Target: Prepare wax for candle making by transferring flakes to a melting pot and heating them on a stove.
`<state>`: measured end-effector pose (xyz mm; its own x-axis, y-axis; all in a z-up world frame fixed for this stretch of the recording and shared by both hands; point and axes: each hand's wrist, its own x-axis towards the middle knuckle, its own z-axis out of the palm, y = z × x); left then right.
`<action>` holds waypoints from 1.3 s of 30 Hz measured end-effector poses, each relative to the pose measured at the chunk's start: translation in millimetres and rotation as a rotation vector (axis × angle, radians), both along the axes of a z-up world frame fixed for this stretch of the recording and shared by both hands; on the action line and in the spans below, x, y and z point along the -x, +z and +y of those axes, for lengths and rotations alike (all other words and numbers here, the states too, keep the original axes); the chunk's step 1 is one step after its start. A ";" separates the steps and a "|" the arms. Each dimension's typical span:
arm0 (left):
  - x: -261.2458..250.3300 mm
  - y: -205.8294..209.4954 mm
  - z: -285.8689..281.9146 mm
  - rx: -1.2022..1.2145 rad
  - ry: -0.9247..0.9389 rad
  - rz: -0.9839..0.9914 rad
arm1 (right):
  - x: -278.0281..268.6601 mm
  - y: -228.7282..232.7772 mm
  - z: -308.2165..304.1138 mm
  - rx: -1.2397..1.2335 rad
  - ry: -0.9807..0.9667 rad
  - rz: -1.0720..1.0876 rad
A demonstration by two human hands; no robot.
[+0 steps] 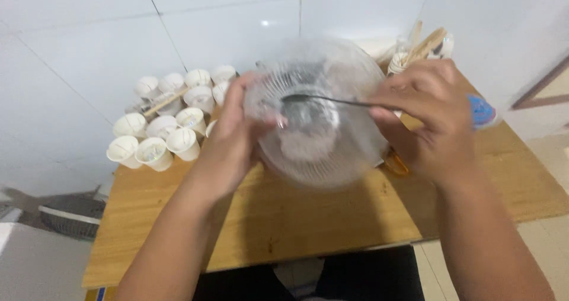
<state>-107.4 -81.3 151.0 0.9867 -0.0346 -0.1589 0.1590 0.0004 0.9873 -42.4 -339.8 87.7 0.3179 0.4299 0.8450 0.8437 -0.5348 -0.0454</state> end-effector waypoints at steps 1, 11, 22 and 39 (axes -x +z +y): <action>-13.7 -11.7 9.6 -0.004 0.005 -0.016 | -14.0 0.9 7.0 -0.004 0.005 -0.016; -82.0 -66.2 53.2 -0.052 0.156 -0.637 | -79.0 -23.1 50.2 -0.165 0.046 -0.022; -83.6 -92.7 58.9 -0.017 0.161 -0.696 | -79.3 -43.6 41.2 -0.115 -0.017 0.036; -67.0 -86.1 40.9 -0.094 0.227 -0.622 | -66.4 -43.3 41.4 -0.067 -0.236 0.012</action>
